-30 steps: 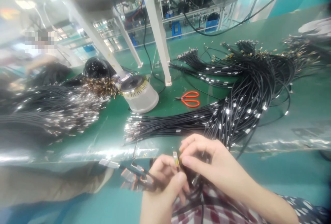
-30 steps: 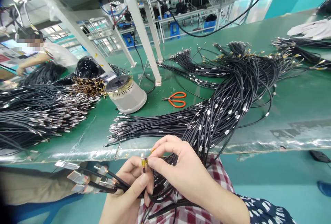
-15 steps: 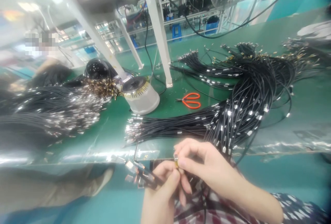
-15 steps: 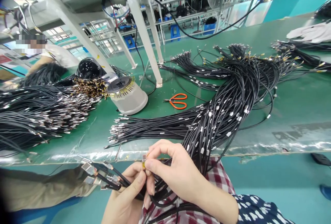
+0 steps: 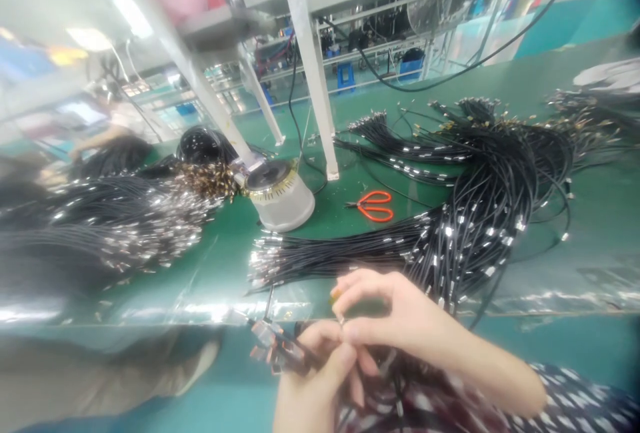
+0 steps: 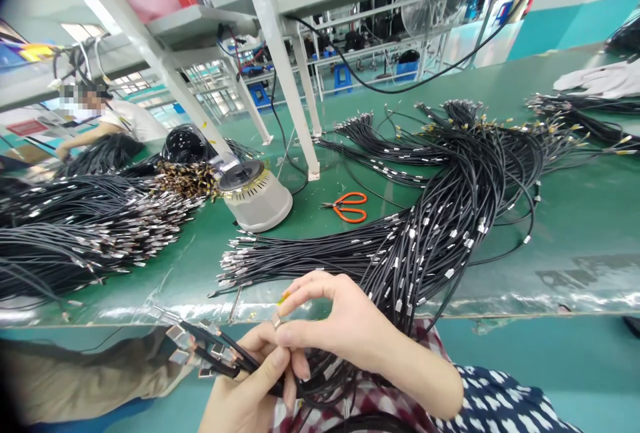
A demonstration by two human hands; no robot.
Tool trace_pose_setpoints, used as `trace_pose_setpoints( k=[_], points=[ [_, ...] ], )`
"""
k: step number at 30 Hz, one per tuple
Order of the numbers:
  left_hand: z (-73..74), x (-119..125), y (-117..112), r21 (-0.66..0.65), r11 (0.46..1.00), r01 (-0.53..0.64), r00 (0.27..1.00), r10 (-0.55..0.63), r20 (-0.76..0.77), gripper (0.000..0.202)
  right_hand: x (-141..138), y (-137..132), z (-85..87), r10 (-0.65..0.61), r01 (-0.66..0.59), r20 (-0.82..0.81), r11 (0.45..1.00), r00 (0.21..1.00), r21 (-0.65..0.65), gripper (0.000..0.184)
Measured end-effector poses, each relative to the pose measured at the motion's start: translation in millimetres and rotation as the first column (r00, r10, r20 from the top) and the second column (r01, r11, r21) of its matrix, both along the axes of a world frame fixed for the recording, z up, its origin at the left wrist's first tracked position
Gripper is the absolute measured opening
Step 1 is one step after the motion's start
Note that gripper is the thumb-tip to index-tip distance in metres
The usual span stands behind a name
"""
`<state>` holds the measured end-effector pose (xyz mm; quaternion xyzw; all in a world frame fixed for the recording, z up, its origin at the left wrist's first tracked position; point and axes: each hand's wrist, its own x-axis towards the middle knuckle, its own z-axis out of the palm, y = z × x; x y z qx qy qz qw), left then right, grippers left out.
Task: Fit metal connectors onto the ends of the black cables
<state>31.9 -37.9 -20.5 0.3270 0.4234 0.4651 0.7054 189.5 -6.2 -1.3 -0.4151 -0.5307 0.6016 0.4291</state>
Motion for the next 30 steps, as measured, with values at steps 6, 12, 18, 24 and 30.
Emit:
trace_pose_setpoints(
  k=[6, 12, 18, 24, 30],
  points=[
    [2.1, -1.0, 9.9, -0.008, 0.999, 0.044, 0.998, -0.043, 0.046, 0.022, -1.2, 21.3, 0.0, 0.17, -0.167, -0.086, 0.985, 0.982, 0.042, 0.005],
    [6.9, -5.0, 18.1, -0.06, 0.997, 0.055, 0.992, -0.048, 0.115, 0.024, 8.0, 6.8, 0.1, -0.141, 0.095, 0.214, 0.973, 0.967, 0.212, 0.02],
    [12.7, -3.5, 20.6, -0.047, 0.999, 0.0, 0.997, 0.004, 0.078, 0.018, 11.4, -44.3, -24.8, -0.32, -0.018, 0.495, 0.826, 0.808, 0.564, 0.011],
    [15.1, -11.4, 29.4, -0.057, 0.998, -0.021, 0.993, 0.028, 0.118, 0.023, 28.2, -51.3, -9.5, -0.504, 0.242, 0.372, 0.791, 0.78, 0.562, 0.01],
    [16.0, -20.7, 46.5, -0.029, 0.998, 0.059, 0.993, -0.056, 0.105, 0.013, 40.4, -58.6, -35.1, -0.364, -0.37, 0.519, 0.405, 0.774, 0.836, 0.011]
  ],
)
